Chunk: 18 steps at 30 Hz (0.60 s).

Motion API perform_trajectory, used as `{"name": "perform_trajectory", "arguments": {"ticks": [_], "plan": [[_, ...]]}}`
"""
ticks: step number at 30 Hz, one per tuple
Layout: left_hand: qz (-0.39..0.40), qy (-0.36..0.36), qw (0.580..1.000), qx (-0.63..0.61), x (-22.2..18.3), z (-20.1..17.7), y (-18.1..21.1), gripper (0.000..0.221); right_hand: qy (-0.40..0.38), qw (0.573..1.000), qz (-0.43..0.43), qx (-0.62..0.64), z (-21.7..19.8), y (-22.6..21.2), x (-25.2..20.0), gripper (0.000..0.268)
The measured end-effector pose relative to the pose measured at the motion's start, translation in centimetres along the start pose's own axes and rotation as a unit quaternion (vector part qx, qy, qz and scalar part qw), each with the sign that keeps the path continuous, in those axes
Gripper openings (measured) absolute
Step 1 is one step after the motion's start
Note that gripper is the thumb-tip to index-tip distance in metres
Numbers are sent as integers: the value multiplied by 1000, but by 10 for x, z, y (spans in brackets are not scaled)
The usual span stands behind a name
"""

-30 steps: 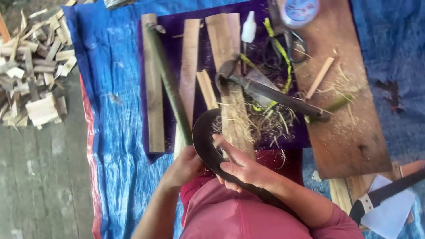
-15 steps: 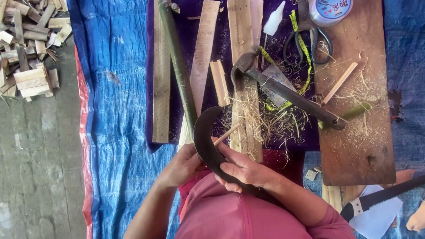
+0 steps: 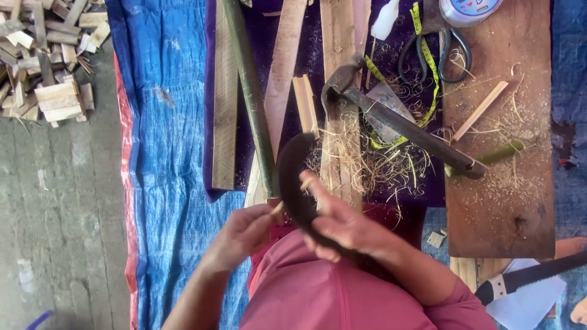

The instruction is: Shaving a bamboo stick with a curved blade to smooth and shape it on a workbench.

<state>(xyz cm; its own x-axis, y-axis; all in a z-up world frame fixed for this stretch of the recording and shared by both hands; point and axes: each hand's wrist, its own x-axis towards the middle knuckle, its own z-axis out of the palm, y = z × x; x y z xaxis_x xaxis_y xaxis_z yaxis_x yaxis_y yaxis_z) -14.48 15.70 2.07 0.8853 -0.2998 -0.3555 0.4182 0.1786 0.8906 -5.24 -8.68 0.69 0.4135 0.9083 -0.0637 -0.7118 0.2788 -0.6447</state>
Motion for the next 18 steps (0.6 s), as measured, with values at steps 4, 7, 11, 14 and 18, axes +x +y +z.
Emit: {"name": "perform_trajectory", "arguments": {"ticks": [4,7,11,14,18], "plan": [[-43,108,982,149,12,22,10,32,-13,996,87,25,6,28,8,82],[-30,103,979,175,11,20,15,30,-19,996,74,36,4,27,8,71],[-34,56,993,99,-11,6,14,24,82,988,8,-128,-31,13,-3,44],[44,28,996,69,-35,-14,-11,29,58,987,-112,-99,-52,-26,-14,64],[-63,115,991,13,-6,9,0,29,10,998,-52,-45,-6,-14,8,85]]}}
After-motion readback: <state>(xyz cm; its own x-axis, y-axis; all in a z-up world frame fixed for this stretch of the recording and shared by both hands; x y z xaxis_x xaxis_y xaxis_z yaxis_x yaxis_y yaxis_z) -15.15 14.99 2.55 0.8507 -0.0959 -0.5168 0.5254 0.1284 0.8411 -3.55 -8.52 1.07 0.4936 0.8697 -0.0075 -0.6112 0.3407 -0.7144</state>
